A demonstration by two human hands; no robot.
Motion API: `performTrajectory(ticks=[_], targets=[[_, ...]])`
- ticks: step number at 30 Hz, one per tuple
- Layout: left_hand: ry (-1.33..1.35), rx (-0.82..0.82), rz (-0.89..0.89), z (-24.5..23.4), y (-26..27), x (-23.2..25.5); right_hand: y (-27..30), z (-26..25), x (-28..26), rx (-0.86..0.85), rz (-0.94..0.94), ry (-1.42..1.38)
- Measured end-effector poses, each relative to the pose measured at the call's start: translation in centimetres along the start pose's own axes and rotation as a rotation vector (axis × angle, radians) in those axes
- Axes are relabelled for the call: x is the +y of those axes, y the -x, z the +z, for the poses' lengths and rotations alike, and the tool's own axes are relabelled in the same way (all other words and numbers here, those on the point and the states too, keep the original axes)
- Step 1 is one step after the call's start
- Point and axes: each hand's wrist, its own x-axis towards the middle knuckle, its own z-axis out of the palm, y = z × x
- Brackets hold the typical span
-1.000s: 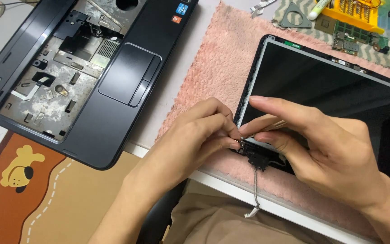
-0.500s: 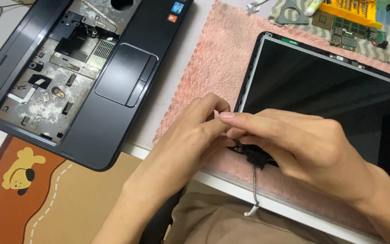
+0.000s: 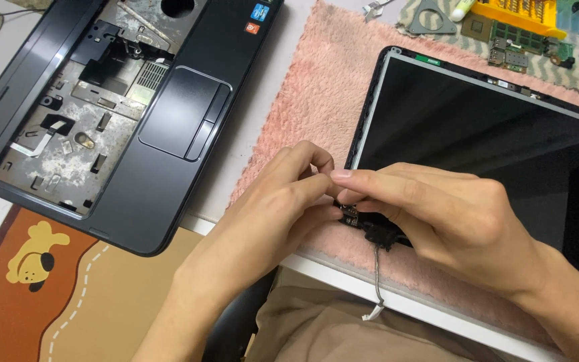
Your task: The person is repairing a laptop screen by connecting a ribbon cable to the display panel. They use their hands to carefully align and press the connector into place on the side of the screen.
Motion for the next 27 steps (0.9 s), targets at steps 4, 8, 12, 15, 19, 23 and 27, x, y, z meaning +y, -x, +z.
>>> performTrajectory(ticks=[4,8,12,15,19,23,27], targets=[[0.012,-0.016,-0.001,-0.1,0.1,0.0,0.1,0.1,0.1,0.015,-0.005,0.034],[-0.027,0.002,0.020,0.0,0.1,-0.1,0.4,0.2,0.2,0.019,-0.006,0.033],[-0.018,0.006,0.011,0.0,0.0,0.0,0.4,0.1,0.0,0.026,-0.025,0.025],[0.005,0.017,0.030,0.1,0.0,-0.3,0.4,0.1,0.0,0.023,-0.028,0.040],[0.040,0.030,0.031,0.2,-0.1,-1.1,0.3,0.0,0.1,0.012,-0.027,0.065],[0.051,0.034,0.045,0.2,-0.2,-1.3,0.3,-0.1,0.1,0.010,-0.032,0.070],[0.050,0.041,0.042,0.2,-0.1,-1.5,0.4,0.0,0.3,0.018,-0.028,0.122]])
